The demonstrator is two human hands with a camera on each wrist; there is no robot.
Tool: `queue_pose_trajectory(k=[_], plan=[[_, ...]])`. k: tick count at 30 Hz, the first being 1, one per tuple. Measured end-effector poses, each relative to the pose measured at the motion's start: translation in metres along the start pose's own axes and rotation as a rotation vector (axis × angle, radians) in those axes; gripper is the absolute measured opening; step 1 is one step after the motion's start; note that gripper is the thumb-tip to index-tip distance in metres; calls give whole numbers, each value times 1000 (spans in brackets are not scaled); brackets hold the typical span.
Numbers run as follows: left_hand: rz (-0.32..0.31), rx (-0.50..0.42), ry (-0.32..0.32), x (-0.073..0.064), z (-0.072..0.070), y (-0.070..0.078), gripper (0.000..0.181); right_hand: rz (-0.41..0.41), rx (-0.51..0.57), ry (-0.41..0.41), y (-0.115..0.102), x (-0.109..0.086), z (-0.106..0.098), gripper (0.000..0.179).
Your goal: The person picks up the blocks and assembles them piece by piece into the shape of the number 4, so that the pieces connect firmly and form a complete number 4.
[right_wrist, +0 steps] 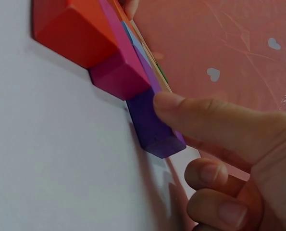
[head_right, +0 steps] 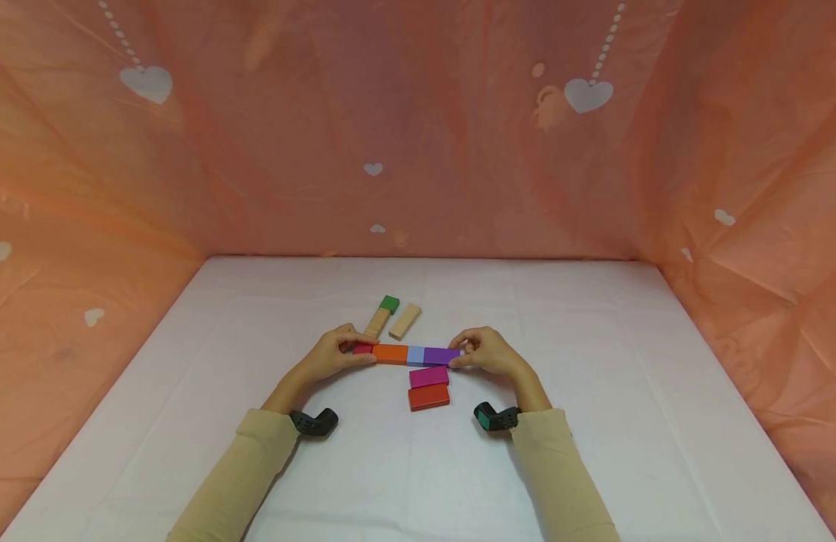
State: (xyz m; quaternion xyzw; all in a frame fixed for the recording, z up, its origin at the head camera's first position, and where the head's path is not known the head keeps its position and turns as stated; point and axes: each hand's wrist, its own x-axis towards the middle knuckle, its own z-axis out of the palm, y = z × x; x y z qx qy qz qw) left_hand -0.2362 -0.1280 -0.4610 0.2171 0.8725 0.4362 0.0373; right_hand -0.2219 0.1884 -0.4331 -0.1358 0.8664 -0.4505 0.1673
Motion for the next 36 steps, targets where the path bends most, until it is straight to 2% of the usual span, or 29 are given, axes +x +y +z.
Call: queue_pose_trajectory(k=[9, 19, 27, 36], plan=[[12, -8, 10, -1, 1, 2, 32, 16, -2, 11, 0, -1, -1, 32], [-10, -11, -15, -1, -1, 1, 36, 5, -10, 15, 0, -1, -1, 32], [5, -6, -21, -1, -2, 0, 40, -12, -18, 13, 2, 0, -1, 33], [-5, -4, -35, -1, -3, -3, 43, 5, -9, 18, 2, -1, -1, 32]])
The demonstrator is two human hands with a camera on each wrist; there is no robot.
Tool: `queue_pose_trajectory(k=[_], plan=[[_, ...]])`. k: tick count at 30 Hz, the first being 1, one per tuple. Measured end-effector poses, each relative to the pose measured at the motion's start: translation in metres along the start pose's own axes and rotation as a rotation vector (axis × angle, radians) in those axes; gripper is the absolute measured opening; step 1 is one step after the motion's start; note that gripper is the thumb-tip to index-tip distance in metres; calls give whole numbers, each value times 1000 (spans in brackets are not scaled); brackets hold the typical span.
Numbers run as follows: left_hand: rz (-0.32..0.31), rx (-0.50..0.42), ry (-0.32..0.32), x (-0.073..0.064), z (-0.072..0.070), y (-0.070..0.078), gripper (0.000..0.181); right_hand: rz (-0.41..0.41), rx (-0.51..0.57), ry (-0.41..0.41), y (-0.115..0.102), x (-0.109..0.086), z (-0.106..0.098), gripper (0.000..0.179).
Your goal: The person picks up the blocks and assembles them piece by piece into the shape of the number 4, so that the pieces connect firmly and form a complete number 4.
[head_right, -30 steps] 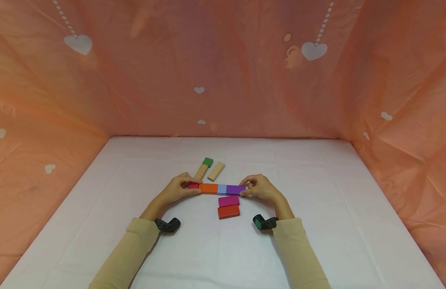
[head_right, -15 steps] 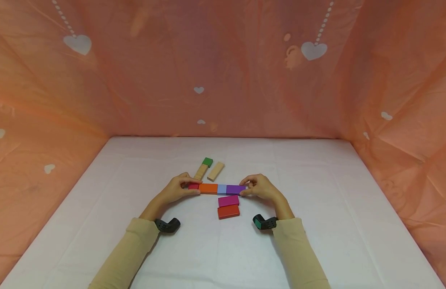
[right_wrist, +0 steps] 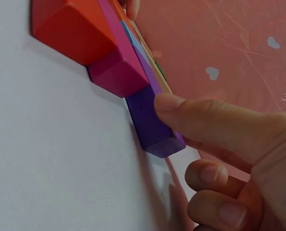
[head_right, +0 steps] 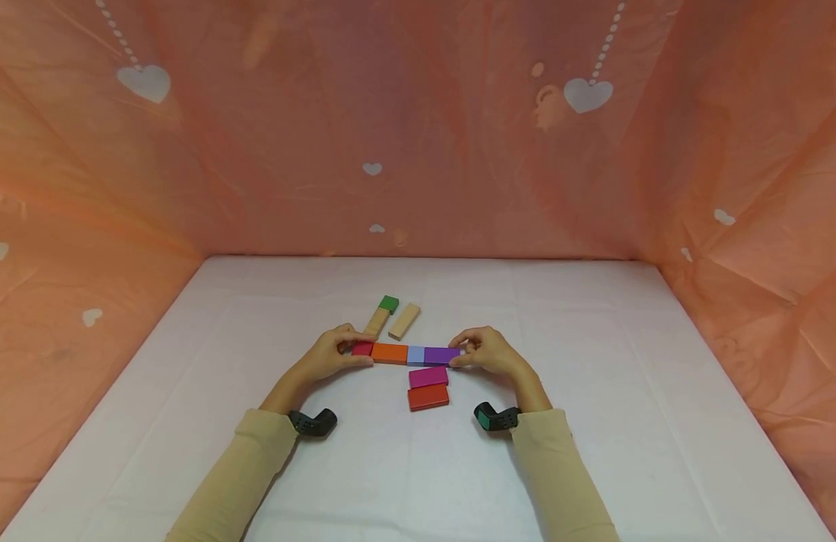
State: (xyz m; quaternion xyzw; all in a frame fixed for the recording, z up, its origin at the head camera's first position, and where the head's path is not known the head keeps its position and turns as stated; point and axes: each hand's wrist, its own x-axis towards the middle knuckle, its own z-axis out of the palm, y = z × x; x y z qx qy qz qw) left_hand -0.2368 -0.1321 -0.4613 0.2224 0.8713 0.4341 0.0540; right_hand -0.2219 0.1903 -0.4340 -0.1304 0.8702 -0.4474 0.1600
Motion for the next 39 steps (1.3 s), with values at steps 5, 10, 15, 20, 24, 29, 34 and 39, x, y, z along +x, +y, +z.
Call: queue_pose_trajectory(k=[5, 10, 15, 20, 24, 29, 34, 39], plan=[[14, -10, -7, -1, -1, 1, 41, 7, -1, 2, 0, 1, 0, 33], [15, -11, -11, -1, -2, 2, 39, -10, 2, -1, -1, 0, 0, 33], [-2, 2, -11, 1, -2, 3, 38, -17, -2, -1, -1, 1, -2, 33], [17, -9, -1, 0, -1, 2, 37, -27, 1, 2, -2, 3, -2, 36], [35, -14, 4, 0, 0, 1, 36, -49, -15, 20, -4, 4, 0, 35], [37, -18, 8, -1, 0, 1, 35, -55, -18, 65, -10, 12, 2, 34], [33, -27, 10, 0, 0, 1, 35, -31, -10, 110, -18, 23, 2, 36], [35, -31, 10, 0, 0, 0, 35, -3, 3, 140, -23, 34, 3, 38]])
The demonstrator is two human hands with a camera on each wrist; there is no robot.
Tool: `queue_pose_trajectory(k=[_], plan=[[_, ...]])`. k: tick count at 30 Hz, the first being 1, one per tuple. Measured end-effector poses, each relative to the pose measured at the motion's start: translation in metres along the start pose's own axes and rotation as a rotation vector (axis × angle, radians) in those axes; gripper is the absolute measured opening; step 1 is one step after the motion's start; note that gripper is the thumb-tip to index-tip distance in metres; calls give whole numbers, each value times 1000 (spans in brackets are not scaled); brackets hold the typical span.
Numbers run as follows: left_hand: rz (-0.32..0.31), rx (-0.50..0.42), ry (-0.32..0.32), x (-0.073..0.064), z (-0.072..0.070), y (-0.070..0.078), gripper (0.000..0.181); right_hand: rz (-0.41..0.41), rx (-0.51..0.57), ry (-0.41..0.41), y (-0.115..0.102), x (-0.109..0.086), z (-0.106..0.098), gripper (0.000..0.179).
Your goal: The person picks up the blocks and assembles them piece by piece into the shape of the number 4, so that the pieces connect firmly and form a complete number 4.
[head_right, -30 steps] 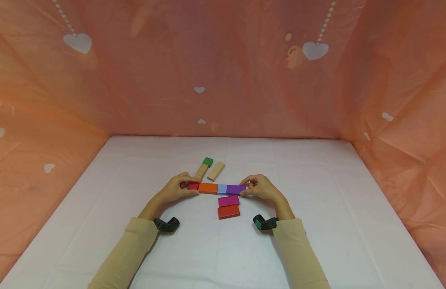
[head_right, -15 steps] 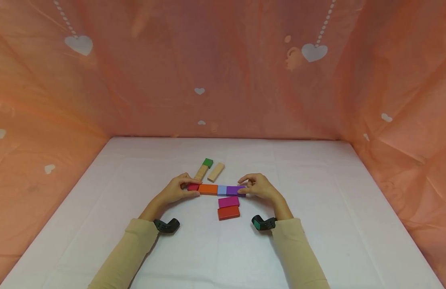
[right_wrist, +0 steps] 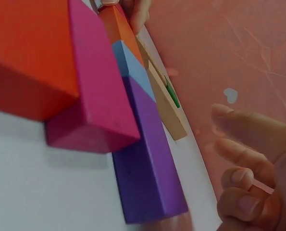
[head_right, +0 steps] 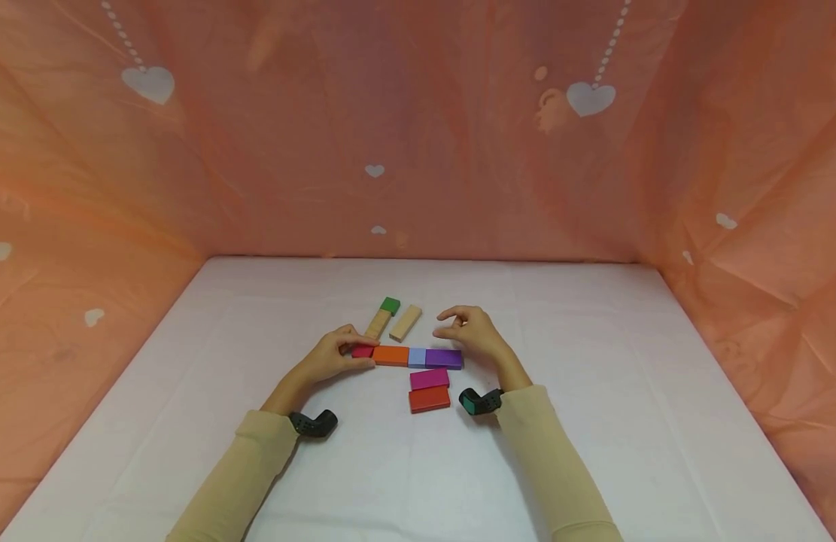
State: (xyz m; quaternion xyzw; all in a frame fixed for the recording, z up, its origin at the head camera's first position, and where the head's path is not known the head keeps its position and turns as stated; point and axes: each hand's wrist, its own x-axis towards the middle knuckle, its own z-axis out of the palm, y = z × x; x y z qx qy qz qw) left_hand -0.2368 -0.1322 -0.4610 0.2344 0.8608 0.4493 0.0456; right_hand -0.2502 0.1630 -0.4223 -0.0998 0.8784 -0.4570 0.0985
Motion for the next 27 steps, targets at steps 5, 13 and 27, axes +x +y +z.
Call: queue_pose_trajectory(k=[5, 13, 27], plan=[[3, -7, -2, 0, -1, 0, 34, 2, 17, 11, -5, 6, 2, 38], [-7, 0, -10, 0, 0, 0, 34, 37, 71, 17, -10, 14, 9, 41], [-24, -6, -3, 0, 0, -1, 34, 135, 101, 71, -13, 31, 18, 45]])
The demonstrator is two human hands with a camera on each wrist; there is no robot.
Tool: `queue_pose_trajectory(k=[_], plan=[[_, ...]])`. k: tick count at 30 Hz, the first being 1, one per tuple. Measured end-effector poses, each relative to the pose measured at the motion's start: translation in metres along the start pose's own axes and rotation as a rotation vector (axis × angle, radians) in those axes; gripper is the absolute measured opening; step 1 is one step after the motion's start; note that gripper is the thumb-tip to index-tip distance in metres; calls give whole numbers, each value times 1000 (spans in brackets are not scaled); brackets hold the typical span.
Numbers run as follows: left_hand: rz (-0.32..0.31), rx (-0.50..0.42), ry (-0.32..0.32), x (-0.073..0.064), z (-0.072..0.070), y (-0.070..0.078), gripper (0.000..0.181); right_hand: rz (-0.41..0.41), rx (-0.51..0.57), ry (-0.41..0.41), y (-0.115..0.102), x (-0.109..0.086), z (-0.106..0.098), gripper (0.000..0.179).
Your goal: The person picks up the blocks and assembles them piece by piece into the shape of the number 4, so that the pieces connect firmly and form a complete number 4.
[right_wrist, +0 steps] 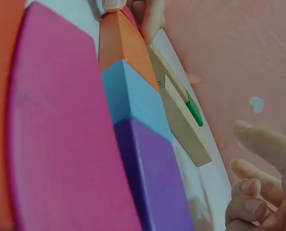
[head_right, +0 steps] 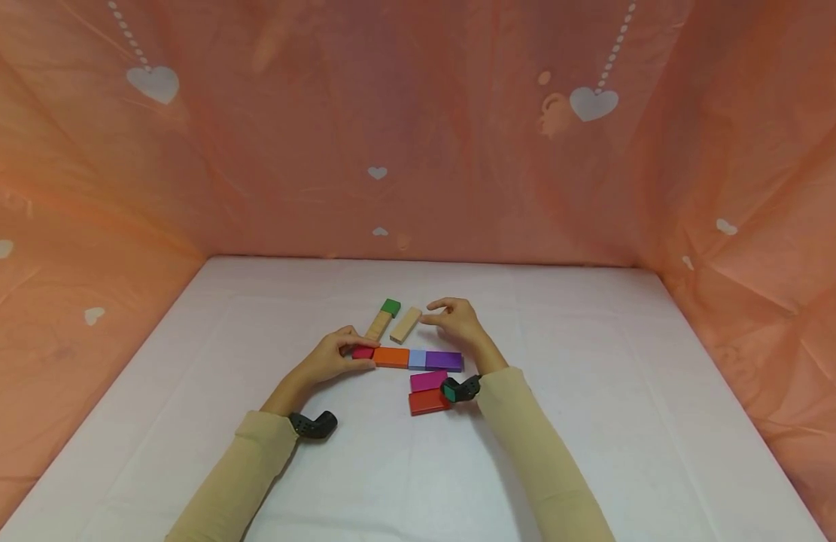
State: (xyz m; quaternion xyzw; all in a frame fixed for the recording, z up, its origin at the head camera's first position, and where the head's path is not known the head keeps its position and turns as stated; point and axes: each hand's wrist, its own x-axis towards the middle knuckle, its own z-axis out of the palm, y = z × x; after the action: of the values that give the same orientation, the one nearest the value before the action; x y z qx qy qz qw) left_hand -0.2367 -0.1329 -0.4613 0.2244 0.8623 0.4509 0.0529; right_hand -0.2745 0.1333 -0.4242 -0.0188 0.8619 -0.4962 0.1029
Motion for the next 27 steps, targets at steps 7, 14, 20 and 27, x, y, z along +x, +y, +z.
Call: queue_pose_trajectory(k=[7, 14, 20, 27], plan=[[11, 1, -7, -1, -1, 0, 34, 124, 37, 12, -6, 6, 4, 46], [-3, 0, -16, 0, 0, 0, 34, 160, 88, 14, -10, 10, 7, 46], [0, 5, -11, 1, 0, 0, 35, 130, 63, -93, -12, 15, 5, 46], [-13, 6, -14, 2, 0, -1, 35, 6, -102, -254, -9, 21, -5, 47]])
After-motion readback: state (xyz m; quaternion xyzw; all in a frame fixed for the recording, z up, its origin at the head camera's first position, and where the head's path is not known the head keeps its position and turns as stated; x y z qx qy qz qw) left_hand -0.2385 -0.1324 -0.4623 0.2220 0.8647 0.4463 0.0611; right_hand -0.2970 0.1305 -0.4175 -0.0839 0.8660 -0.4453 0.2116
